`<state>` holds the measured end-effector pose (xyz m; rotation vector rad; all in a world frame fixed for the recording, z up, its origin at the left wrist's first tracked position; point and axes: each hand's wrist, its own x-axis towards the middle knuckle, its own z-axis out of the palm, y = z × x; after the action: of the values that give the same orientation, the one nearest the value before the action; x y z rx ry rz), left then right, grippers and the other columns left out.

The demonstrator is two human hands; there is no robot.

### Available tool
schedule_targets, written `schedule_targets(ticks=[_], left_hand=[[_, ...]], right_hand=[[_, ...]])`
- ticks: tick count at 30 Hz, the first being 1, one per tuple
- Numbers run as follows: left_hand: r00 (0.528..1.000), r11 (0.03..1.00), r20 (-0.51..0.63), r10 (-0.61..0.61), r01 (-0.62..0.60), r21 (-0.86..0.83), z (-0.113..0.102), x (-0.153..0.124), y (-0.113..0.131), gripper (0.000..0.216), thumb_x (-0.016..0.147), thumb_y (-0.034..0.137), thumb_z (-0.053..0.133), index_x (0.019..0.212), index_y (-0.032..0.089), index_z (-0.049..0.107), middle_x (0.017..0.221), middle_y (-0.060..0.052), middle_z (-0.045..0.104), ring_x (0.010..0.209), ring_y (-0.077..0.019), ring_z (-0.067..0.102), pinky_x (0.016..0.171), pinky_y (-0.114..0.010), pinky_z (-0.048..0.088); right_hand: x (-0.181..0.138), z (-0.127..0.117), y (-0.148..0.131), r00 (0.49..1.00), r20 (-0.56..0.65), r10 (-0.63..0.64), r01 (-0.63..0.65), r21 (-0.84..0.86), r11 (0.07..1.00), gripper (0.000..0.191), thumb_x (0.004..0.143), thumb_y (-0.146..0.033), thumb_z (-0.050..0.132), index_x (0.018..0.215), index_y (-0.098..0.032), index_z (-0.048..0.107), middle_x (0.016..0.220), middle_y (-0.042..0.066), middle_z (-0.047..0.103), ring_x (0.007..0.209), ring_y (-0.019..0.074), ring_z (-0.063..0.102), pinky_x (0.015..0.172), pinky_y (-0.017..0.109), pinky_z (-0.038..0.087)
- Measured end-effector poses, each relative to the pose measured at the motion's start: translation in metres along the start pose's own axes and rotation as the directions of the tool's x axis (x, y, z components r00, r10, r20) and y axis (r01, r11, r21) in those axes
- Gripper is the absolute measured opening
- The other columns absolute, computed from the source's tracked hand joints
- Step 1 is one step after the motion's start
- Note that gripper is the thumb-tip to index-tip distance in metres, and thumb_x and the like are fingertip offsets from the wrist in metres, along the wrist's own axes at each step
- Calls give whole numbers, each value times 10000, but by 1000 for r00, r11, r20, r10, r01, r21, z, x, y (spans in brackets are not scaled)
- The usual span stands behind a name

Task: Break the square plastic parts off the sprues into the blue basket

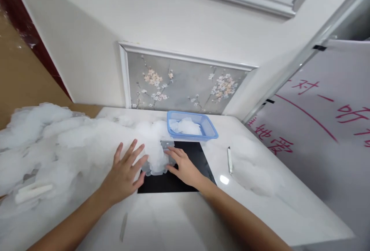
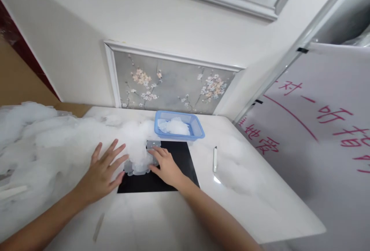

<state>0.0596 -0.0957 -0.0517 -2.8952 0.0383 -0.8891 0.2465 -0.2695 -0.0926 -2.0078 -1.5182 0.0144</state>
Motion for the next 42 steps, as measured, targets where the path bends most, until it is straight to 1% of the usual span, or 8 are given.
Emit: schedule_targets(ticks=[4, 10, 14, 18, 25, 31, 37, 42], left_hand=[[995, 995, 97, -15, 5, 104, 31, 6, 8, 484, 824, 320, 632, 1299, 262, 563, 1453, -126, 476, 1400, -449, 249, 1096, -685, 118], [988, 994, 132, -83, 73, 81, 19, 23, 3, 225, 797, 120, 541, 921, 202, 710, 1125, -81, 703, 1350, -400, 367, 1104, -668, 140], [993, 994, 69, -100, 97, 52, 25, 36, 30, 298, 801, 29, 449, 852, 185, 697, 1008, -87, 712, 1234, -328, 512, 1096, -586, 257], [992, 995, 109, 62, -52, -88, 53, 39, 62, 299, 872, 178, 492, 1127, 210, 646, 1295, -89, 608, 1214, -241, 530, 1008, -399, 425], [969, 980, 194, -154, 175, -95, 49, 62, 42, 418, 951, 291, 389, 647, 189, 657, 797, -82, 681, 863, -262, 603, 823, -456, 421], [910, 758, 206, -360, 414, -503, 33, 77, 61, 407, 931, 435, 392, 653, 205, 581, 1100, -64, 663, 1058, -248, 573, 855, -380, 473], [708, 53, 640, -298, 682, -729, 47, 74, 97, 368, 809, 520, 611, 964, 207, 493, 723, -6, 697, 617, -192, 689, 597, -316, 556], [689, -167, 675, -265, 657, -735, 51, 69, 99, 496, 708, 530, 731, 1000, 182, 531, 802, -49, 739, 719, -229, 732, 715, -350, 597]], right_hand=[[-4, 8, 2, 999, -7, 37, -36, 127, 991, 282, 786, -243, 719, 1059, -258, 652, 1356, 103, 538, 1198, 338, 454, 919, 537, 366], [-7, -13, 12, 983, -97, 156, -102, 413, 905, 110, 685, -128, 683, 703, -208, 611, 1173, 71, 614, 1148, 297, 455, 954, 492, 308], [-12, -28, 37, 957, -74, 280, -165, 655, 738, 130, 706, -274, 633, 726, -209, 522, 842, 40, 626, 825, 212, 559, 759, 365, 420], [-17, -30, 55, 924, -10, 383, -203, 835, 512, 219, 681, -333, 627, 791, -218, 477, 635, -43, 534, 563, 127, 476, 551, 253, 348], [-22, -38, 50, 892, 81, 445, -203, 951, 235, 282, 673, -383, 734, 809, -192, 578, 756, -13, 606, 662, 116, 543, 616, 243, 418], [-26, -46, 33, 911, 182, 369, -224, 972, 72, 381, 664, -441, 801, 848, -183, 590, 788, 5, 642, 688, 143, 605, 669, 295, 502], [-31, -36, 18, 942, 79, 327, -191, 925, 328, 354, 710, -439, 754, 892, -208, 558, 684, -42, 606, 598, 125, 577, 589, 256, 489], [-31, -56, 40, 915, -114, 386, -259, 567, 782, 135, 879, -355, 529, 945, -239, 549, 567, -58, 551, 437, 134, 499, 470, 255, 416]])
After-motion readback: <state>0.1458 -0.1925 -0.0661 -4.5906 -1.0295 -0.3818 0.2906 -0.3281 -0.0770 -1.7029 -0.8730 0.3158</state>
